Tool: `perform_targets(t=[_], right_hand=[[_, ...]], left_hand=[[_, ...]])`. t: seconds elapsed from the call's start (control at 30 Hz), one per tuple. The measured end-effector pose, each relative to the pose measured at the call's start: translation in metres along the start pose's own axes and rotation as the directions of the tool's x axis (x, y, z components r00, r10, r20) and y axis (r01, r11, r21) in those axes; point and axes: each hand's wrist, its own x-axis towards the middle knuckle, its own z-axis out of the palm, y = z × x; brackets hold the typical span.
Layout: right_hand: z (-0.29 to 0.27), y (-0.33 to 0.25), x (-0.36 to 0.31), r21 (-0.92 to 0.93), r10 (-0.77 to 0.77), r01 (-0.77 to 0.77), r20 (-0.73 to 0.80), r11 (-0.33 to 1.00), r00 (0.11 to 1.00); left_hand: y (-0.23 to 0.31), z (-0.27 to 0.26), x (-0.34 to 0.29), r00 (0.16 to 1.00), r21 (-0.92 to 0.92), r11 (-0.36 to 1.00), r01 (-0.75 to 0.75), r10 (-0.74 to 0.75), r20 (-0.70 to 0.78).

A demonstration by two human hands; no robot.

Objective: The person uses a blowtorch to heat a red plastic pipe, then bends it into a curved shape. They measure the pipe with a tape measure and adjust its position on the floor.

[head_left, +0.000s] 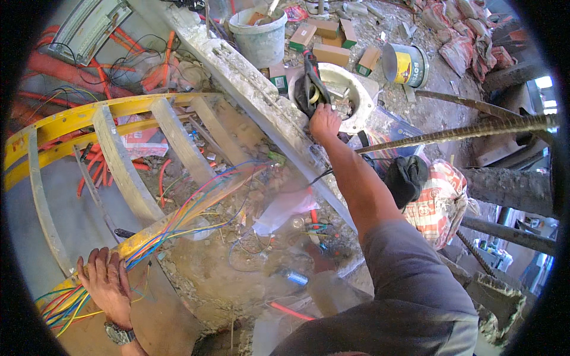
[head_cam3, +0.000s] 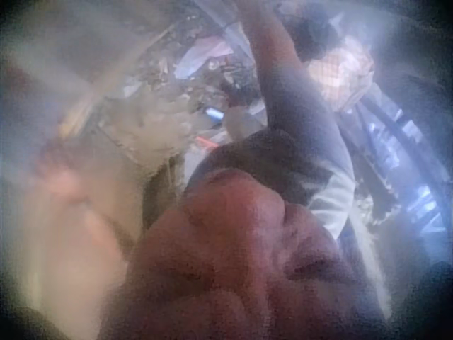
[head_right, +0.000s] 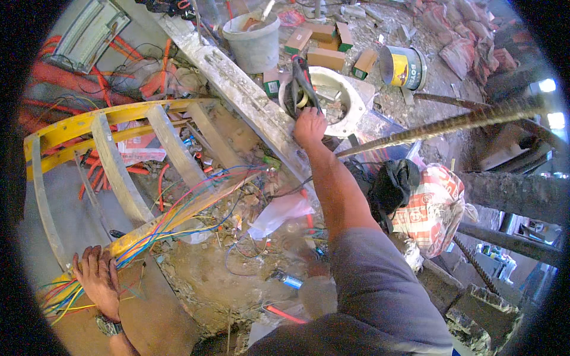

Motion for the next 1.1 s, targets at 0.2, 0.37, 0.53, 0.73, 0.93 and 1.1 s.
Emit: perform_targets(t=[0.2, 0.37, 0.53, 0.73, 0.93, 1.1], right_hand=[[0.043, 0.014, 0.05, -0.241, 0.168, -0.123, 0.178, 0.963, 0.97], [0.008, 0.003, 0.059, -0.149, 0.254, -0.223, 0.242, 0.963, 0.936], [0.001, 0.013, 0.062, -0.206, 0.397, -0.346, 0.313, 0.915, 0.863], [-0.032, 0.004, 0.073, -0.017, 0.327, -0.342, 0.338, 0.94, 0.883], [-0.081, -0.043, 0.088, -0.207, 0.219, -0.149, 0.374, 0.967, 0.901], [-0.06, -0.004, 0.083, -0.002, 0.357, -0.362, 0.181, 0.932, 0.917]], left_hand=[[0.003, 0.007, 0.01, 0.999, -0.056, 0.998, 0.038, -0.039, -0.025], [-0.001, 0.011, 0.005, 0.996, -0.026, 0.998, 0.061, -0.063, -0.069], [0.002, 0.021, 0.008, 0.988, -0.034, 0.997, 0.071, -0.075, -0.138], [0.002, 0.026, 0.007, 0.985, 0.017, 0.994, 0.11, -0.106, -0.136], [0.003, 0.022, 0.009, 0.976, -0.056, 0.992, 0.109, -0.117, -0.184], [0.005, 0.025, 0.015, 0.967, -0.059, 0.993, 0.098, -0.109, -0.23]])
